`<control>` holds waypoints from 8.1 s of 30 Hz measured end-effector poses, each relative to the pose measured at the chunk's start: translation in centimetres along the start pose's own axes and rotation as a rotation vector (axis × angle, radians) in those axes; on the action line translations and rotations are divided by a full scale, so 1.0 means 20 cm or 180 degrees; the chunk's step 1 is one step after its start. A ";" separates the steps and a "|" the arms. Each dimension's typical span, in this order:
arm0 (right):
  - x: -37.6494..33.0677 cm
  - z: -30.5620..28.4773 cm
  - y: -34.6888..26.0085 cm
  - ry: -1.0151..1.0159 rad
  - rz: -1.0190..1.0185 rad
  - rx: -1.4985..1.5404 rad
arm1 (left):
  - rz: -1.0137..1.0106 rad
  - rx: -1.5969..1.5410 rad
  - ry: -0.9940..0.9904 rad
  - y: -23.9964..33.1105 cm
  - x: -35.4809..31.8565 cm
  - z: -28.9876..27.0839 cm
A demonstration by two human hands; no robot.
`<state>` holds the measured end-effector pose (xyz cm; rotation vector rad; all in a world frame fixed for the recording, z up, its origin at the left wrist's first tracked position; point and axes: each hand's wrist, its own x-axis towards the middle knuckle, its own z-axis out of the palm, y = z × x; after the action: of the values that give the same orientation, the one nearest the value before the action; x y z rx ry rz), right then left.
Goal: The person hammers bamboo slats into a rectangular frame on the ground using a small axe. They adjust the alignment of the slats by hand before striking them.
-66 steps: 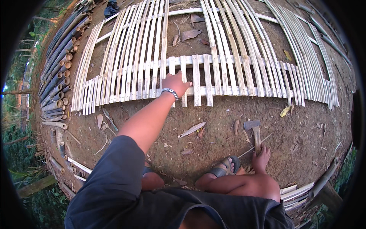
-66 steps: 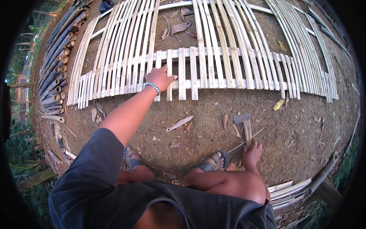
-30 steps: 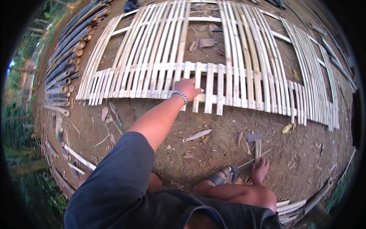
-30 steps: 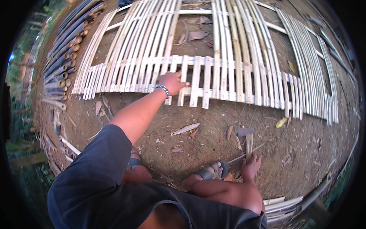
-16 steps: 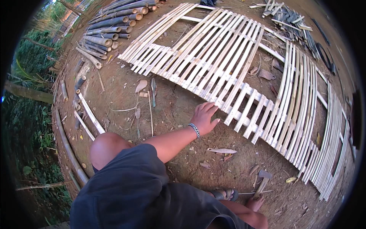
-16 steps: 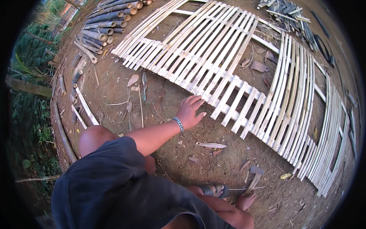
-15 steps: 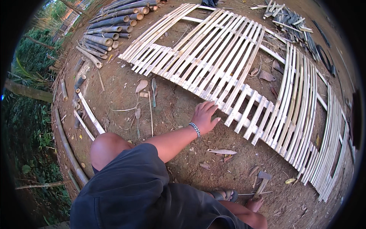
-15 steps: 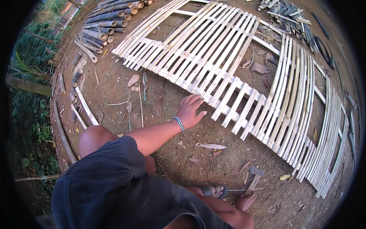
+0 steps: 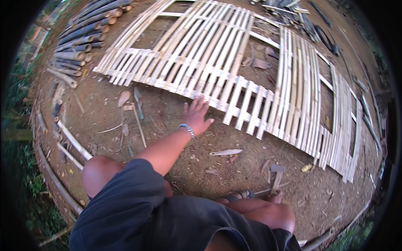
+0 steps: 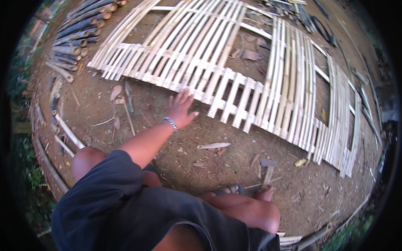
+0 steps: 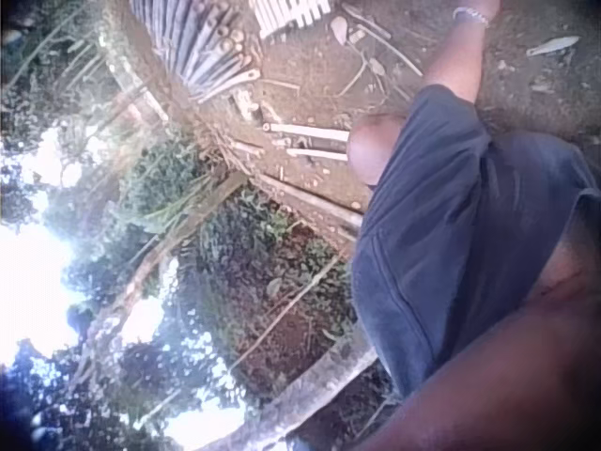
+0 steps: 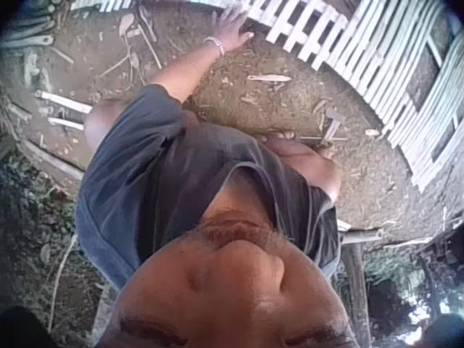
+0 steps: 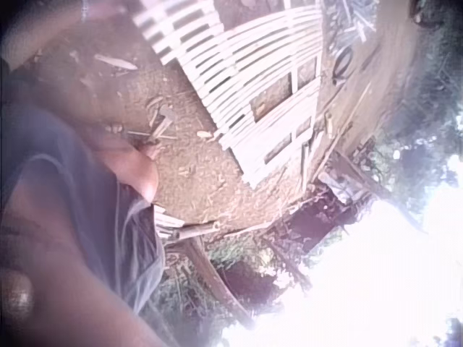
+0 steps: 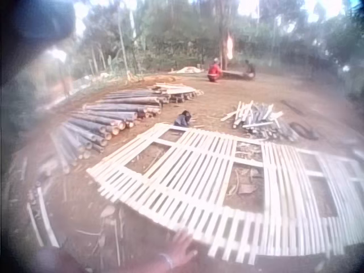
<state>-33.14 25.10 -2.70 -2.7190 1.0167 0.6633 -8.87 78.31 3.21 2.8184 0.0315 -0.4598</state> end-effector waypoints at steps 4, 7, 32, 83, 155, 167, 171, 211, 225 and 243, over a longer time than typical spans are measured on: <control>-0.02 -0.01 0.00 0.0073 0.0176 -0.0125 | 0.0082 -0.0180 0.0247 -0.04 -0.05 0.06; 0.01 -0.01 0.07 0.0058 0.0086 -0.0182 | 0.0107 -0.0398 0.0716 -0.05 -0.06 0.16; -0.85 -1.34 -0.42 -0.0036 0.0124 -0.0427 | -0.3344 -0.5951 0.0031 -0.18 0.37 -0.04; -0.07 0.13 -0.75 0.1579 -0.0349 0.1071 | -0.3184 -0.5775 -0.1681 0.70 0.19 0.21; 0.51 -0.62 -2.66 -0.0116 -0.2312 -0.0408 | 0.1105 0.0469 -0.0688 0.20 0.34 -0.09; 0.44 -0.76 -2.50 0.0084 -0.2541 0.0957 | 0.1026 0.0472 -0.0849 0.20 0.35 -0.11; 0.45 -0.63 -2.33 -0.1138 -0.2018 0.2407 | 0.1056 0.0440 -0.0720 0.22 0.34 -0.10; -0.09 0.08 -0.28 0.0696 0.0484 -0.0221 | -0.1959 -0.6885 0.0554 -0.07 0.33 0.08; -0.52 -0.02 -0.89 0.0200 -0.1415 0.1181 | -0.1946 -0.7452 0.0869 -0.05 0.41 0.11; -0.46 -0.49 -1.55 -0.0210 -0.3506 -0.0891 | -0.2224 -0.7565 0.0758 -0.09 0.34 0.13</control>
<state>-15.51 50.92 10.22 -2.8442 -0.6598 0.6539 -3.41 79.05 -1.78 0.4077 0.8741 0.0195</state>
